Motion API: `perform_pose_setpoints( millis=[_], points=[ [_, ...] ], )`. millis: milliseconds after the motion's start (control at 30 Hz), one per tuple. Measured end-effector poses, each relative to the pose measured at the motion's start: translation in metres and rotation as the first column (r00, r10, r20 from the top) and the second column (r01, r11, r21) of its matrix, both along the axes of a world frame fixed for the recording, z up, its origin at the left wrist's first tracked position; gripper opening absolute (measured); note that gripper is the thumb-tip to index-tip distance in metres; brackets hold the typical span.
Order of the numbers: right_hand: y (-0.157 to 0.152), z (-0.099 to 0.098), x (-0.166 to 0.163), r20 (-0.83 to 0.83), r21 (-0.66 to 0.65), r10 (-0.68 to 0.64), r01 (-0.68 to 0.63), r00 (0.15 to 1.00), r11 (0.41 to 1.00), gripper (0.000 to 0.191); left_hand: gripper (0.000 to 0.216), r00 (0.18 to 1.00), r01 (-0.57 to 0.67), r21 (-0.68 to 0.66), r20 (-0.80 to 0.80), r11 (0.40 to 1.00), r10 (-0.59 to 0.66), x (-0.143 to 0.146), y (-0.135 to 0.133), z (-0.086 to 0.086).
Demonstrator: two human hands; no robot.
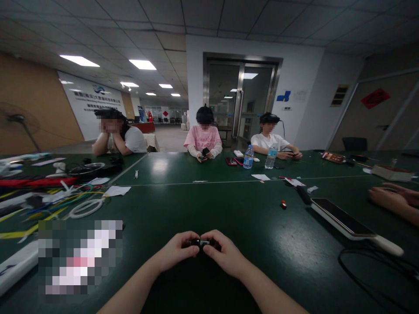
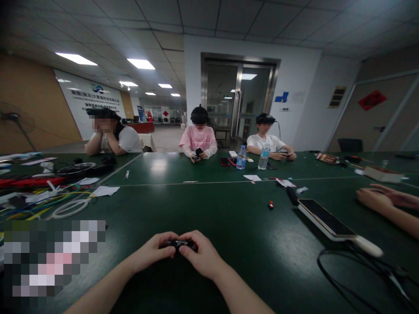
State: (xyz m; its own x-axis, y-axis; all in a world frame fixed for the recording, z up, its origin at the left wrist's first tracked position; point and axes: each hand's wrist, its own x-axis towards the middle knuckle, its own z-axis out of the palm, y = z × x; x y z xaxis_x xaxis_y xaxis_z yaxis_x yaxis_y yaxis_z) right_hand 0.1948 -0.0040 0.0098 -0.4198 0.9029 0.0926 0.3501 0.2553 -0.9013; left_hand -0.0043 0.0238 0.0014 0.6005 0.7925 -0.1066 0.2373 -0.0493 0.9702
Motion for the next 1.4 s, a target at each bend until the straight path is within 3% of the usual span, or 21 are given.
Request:
perform_pose_setpoints(
  millis=[367,867,1400],
  points=[
    [0.002,-0.005,0.000,-0.008,-0.041,-0.014,0.014,1.000,0.999,0.021,0.029,1.000,0.005,0.028,-0.014,1.000,-0.005,0.000,0.001,-0.001],
    [0.002,-0.005,0.001,-0.010,-0.012,0.001,-0.001,1.000,1.000,0.017,0.031,1.000,0.012,0.030,0.007,0.999,-0.012,0.003,-0.004,0.009],
    [0.003,-0.009,0.000,-0.031,0.032,0.023,-0.022,0.999,0.999,0.018,0.033,1.000,0.006,0.021,0.017,1.000,-0.007,0.001,-0.002,0.004]
  ],
)
